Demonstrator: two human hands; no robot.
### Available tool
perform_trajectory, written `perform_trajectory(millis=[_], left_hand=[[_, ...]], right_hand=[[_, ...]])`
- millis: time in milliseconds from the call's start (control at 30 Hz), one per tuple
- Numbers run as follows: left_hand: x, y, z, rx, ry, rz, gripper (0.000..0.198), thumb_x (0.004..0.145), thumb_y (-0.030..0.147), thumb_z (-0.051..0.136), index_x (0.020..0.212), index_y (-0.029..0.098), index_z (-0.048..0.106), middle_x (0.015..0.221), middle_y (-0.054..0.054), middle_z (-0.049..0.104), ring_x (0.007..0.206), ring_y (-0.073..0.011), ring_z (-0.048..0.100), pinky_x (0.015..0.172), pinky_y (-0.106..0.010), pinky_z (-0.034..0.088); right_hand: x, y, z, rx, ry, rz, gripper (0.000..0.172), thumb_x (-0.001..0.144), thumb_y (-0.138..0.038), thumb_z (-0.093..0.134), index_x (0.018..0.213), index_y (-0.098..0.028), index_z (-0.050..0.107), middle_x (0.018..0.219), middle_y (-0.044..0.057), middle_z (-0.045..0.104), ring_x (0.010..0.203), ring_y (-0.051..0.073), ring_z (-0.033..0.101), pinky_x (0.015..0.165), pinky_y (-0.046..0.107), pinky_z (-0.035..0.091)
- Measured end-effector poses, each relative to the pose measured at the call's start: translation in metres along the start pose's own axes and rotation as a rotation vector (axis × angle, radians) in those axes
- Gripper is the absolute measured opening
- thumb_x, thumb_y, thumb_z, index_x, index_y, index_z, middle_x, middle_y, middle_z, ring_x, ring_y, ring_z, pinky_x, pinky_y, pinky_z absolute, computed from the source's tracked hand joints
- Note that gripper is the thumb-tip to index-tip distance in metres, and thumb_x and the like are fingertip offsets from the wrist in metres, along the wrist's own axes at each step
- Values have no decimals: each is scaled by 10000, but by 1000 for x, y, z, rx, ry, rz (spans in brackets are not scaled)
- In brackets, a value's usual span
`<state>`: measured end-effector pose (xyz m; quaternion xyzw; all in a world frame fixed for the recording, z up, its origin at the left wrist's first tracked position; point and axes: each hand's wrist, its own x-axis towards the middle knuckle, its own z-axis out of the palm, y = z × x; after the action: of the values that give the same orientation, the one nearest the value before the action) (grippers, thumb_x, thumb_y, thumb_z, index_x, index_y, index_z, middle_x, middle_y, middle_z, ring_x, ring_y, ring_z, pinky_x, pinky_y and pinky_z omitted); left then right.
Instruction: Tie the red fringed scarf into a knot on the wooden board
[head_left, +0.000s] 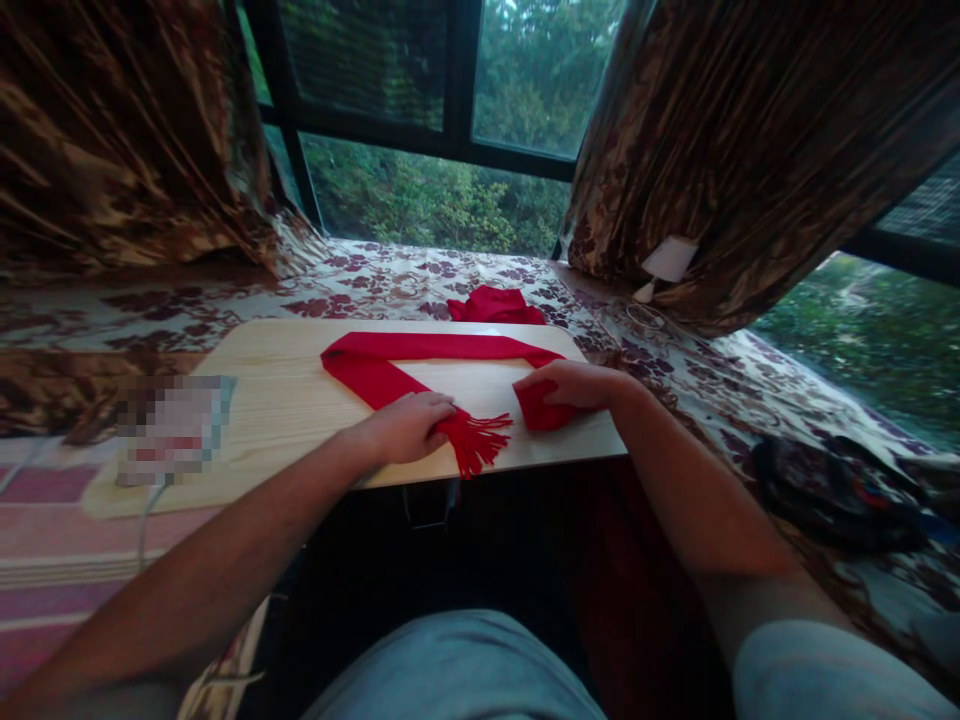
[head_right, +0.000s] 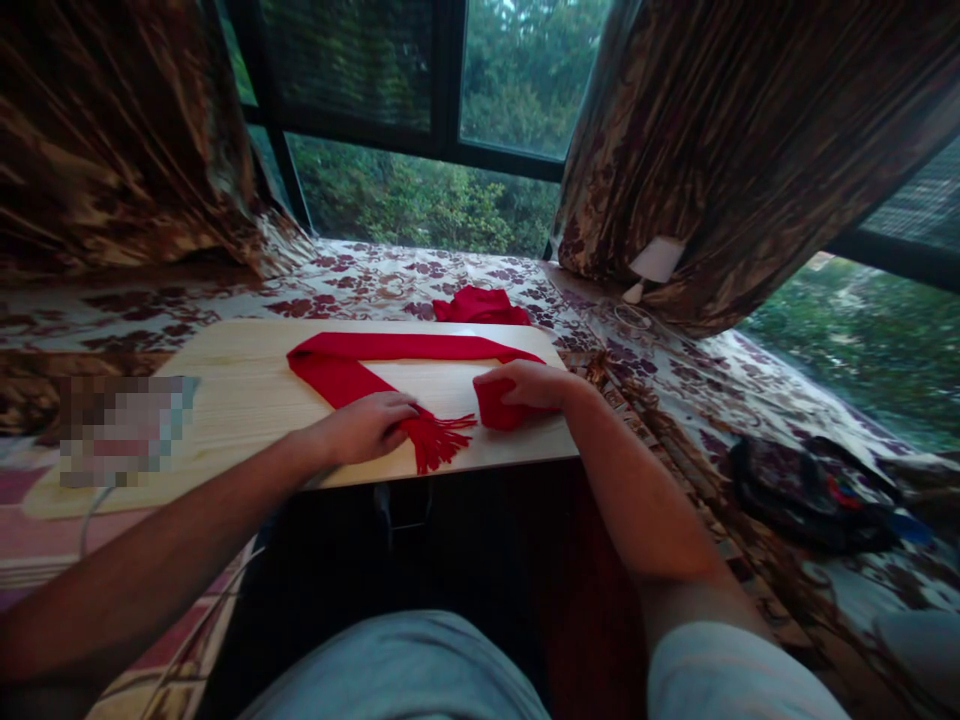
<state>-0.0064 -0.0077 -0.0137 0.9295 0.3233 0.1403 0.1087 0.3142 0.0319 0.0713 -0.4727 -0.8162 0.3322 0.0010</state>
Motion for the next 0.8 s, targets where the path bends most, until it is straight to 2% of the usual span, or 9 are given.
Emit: perform_trajectory(millis=[133, 200, 333, 400, 467, 567, 633, 700, 800], left_hand=[[2, -3, 14, 3, 144, -41, 302, 882, 150, 509, 1104, 181, 712, 1104, -129, 681, 1068, -241, 628, 958, -366, 491], [3, -2, 19, 17, 191, -112, 237, 849, 152, 530, 1013, 169, 700, 1038, -131, 674, 1021, -251, 624, 905, -363, 498], [8, -2, 16, -94, 322, -385, 90, 845, 217, 547, 850, 186, 632, 845, -85, 665, 827, -232, 619, 781, -347, 488], [11, -8, 14, -247, 459, -563, 127, 868, 287, 555, 846, 192, 636, 793, -63, 671, 761, -218, 615, 739, -336, 479], [15, -17, 13, -454, 639, -688, 208, 870, 378, 583, 881, 189, 670, 808, -59, 698, 770, -217, 634, 729, -326, 485], [22, -32, 15, -827, 904, -797, 298, 834, 439, 629, 942, 173, 708, 852, -67, 732, 813, -223, 675, 728, -318, 520], [25, -37, 16, -1059, 1033, -850, 293, 808, 407, 655, 959, 163, 714, 851, -67, 737, 812, -221, 694, 733, -322, 549], [28, -37, 14, -1241, 1116, -876, 263, 796, 358, 672, 962, 159, 713, 860, -64, 737, 812, -212, 708, 756, -329, 574], [29, -33, 11, -1343, 1207, -909, 219, 800, 310, 683, 955, 156, 705, 888, -67, 737, 832, -206, 722, 792, -341, 599]], right_hand=[[2, 13, 25, 534, 298, -134, 680, 727, -189, 655, 1406, -210, 617, 1165, 72, 729, 867, 188, 691, 801, 319, 566], [7, 20, 35, 592, 403, -80, 610, 702, -162, 653, 1309, -208, 687, 1137, 70, 732, 854, 188, 689, 798, 318, 567], [15, 24, 48, 429, 255, 68, 470, 611, -53, 629, 1036, -162, 796, 923, 58, 748, 711, 158, 652, 692, 269, 537], [16, 18, 52, 444, 199, 62, 464, 596, -50, 606, 1005, -152, 799, 857, 49, 742, 642, 140, 620, 626, 251, 513], [16, 7, 56, 587, 227, -28, 505, 602, -81, 603, 1065, -166, 784, 899, 43, 750, 657, 143, 625, 613, 249, 513], [18, -10, 64, 918, 429, -254, 603, 680, -188, 610, 1276, -224, 698, 1108, 41, 746, 843, 190, 676, 710, 301, 561], [21, -16, 72, 1050, 541, -320, 657, 710, -220, 606, 1365, -257, 638, 1224, 32, 718, 964, 204, 679, 800, 328, 568], [23, -18, 81, 1047, 485, -263, 686, 672, -181, 622, 1353, -261, 651, 1244, 24, 715, 981, 198, 682, 831, 314, 558], [25, -17, 92, 929, 169, -162, 687, 605, -109, 625, 1278, -218, 708, 1147, 31, 753, 900, 187, 693, 795, 291, 544]])
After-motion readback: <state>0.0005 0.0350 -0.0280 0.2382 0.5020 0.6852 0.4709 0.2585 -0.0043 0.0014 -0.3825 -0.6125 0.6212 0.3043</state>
